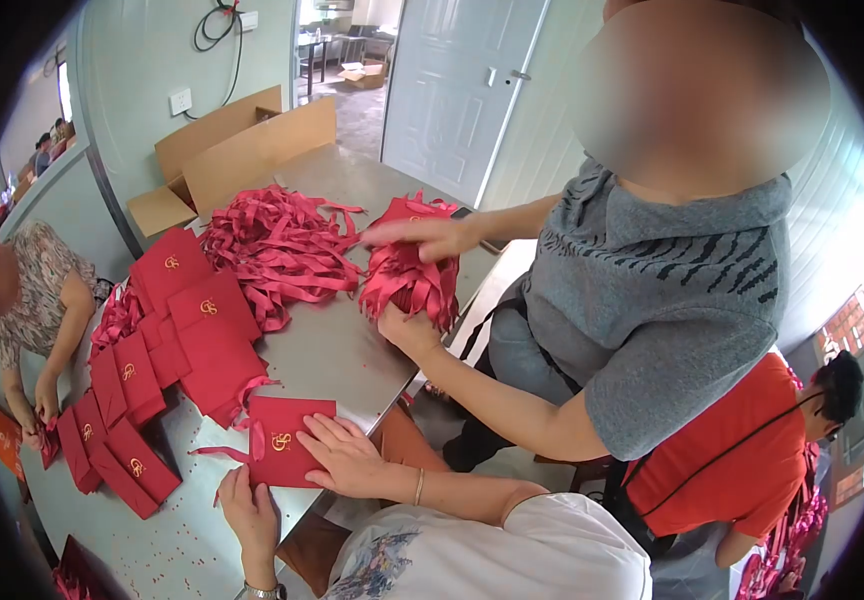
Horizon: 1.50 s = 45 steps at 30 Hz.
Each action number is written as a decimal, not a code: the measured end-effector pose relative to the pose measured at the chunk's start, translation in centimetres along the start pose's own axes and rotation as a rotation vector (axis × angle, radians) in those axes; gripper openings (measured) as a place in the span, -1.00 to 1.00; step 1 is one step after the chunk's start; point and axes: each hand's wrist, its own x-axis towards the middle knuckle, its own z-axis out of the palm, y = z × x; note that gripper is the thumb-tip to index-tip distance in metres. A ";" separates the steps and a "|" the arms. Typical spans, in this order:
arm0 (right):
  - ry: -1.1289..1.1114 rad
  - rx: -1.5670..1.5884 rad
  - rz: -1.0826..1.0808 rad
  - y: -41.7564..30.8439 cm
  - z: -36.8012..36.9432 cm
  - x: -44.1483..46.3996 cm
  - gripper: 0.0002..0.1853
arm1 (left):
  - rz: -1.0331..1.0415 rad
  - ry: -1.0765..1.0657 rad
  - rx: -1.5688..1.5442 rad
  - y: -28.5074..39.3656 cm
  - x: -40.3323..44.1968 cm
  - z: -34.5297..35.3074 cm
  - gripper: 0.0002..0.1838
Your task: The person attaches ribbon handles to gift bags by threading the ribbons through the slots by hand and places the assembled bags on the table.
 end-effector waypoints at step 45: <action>-0.056 0.000 0.030 0.4 1.2 -0.1 -0.24 | -0.331 0.052 -0.443 -5.8 3.6 -2.7 -0.41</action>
